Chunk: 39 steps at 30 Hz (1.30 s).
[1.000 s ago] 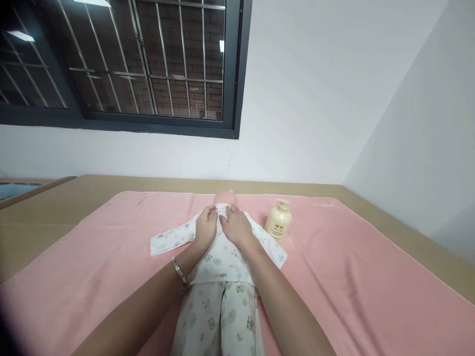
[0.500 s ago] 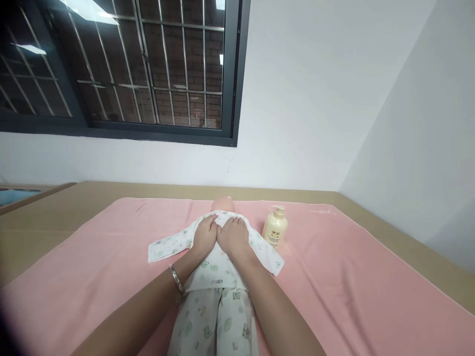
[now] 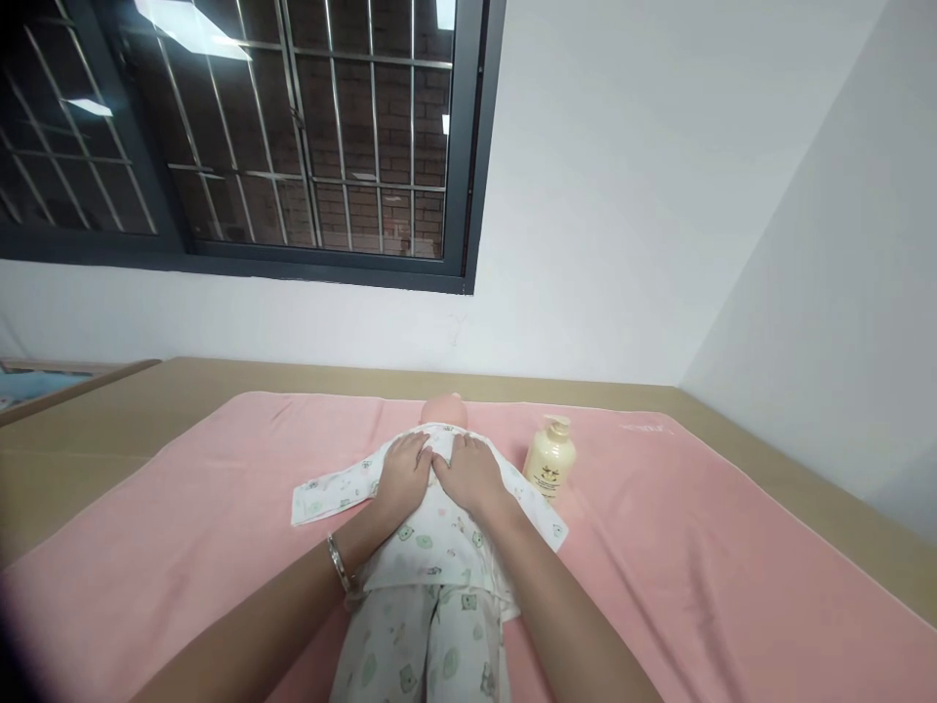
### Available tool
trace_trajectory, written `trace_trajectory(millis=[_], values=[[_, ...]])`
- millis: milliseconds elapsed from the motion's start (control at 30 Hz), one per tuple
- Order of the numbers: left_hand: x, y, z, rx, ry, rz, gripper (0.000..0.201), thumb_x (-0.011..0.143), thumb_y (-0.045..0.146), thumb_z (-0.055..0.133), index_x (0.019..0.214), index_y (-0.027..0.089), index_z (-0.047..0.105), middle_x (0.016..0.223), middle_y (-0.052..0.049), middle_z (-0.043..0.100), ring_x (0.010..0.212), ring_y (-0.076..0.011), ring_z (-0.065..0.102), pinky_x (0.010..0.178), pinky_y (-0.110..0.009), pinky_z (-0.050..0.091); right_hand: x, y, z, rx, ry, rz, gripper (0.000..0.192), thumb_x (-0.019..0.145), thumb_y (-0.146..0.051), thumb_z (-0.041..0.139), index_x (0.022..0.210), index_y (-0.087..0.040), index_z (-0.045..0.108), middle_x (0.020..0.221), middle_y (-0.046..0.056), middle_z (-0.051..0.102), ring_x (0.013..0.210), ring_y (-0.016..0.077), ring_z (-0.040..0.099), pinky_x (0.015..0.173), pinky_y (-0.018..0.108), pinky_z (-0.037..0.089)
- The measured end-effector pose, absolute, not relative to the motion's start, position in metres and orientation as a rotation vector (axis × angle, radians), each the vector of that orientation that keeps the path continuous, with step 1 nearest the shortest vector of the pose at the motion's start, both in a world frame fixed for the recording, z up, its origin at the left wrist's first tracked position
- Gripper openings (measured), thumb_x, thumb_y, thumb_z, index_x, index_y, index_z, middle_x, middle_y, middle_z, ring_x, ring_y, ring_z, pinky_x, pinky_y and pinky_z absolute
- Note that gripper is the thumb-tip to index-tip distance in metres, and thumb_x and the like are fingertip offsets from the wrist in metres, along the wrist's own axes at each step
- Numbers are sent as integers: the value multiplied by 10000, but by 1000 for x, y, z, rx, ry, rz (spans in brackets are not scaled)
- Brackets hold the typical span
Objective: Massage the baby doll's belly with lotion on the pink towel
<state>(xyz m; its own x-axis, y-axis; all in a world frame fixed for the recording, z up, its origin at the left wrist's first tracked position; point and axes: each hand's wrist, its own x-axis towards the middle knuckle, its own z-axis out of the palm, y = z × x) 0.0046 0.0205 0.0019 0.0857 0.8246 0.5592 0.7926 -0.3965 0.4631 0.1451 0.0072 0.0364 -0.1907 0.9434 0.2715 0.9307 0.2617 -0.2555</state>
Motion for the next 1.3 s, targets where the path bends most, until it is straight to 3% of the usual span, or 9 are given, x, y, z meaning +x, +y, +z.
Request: trace_trajectory(millis=[267,433,633,933,1067,1300], values=[[7,8,6,2417,1764,1278,321,897,179,408,1039,155,695,1092,-116,713,1063,-263,612,987,-421,462,148,6,38,-1661,-2174,69,495,975,-415,392,1306,-75,535,1301,169,595,1212,260,524,1028,321,339],[7,10,8,2298,1811,1207,354,901,222,416,1133,125,665,1201,-142,674,1157,-283,582,1049,-444,419,136,-5,41,-1746,-2178,37,515,989,-346,356,1362,-14,483,1381,212,530,1311,288,451,1093,371,284],[4,18,7,2256,1774,1146,387,898,228,411,1199,107,622,1250,-150,645,1198,-280,559,1084,-447,380,121,-22,46,-1772,-2247,-32,449,985,-217,313,1288,15,549,1349,249,546,1319,296,452,1103,380,279],[9,6,7,2420,1812,1231,301,888,188,420,1037,171,682,1089,-115,715,1069,-271,624,1020,-447,418,149,11,29,-1690,-2141,128,477,983,-276,298,1366,-74,496,1441,158,490,1349,233,413,1116,340,250],[9,4,7,2386,1799,1270,321,889,176,405,1064,159,674,1118,-121,703,1097,-265,608,1004,-401,444,143,7,30,-1724,-2104,63,462,966,-253,326,1353,-83,512,1405,148,529,1327,235,432,1110,344,248],[5,13,11,2327,1786,1074,399,951,301,361,1196,112,613,1242,-159,646,1186,-294,555,1058,-453,382,126,-19,47,-1763,-2230,-78,407,967,-197,330,1181,-31,634,1251,217,621,1229,279,522,1085,360,296]])
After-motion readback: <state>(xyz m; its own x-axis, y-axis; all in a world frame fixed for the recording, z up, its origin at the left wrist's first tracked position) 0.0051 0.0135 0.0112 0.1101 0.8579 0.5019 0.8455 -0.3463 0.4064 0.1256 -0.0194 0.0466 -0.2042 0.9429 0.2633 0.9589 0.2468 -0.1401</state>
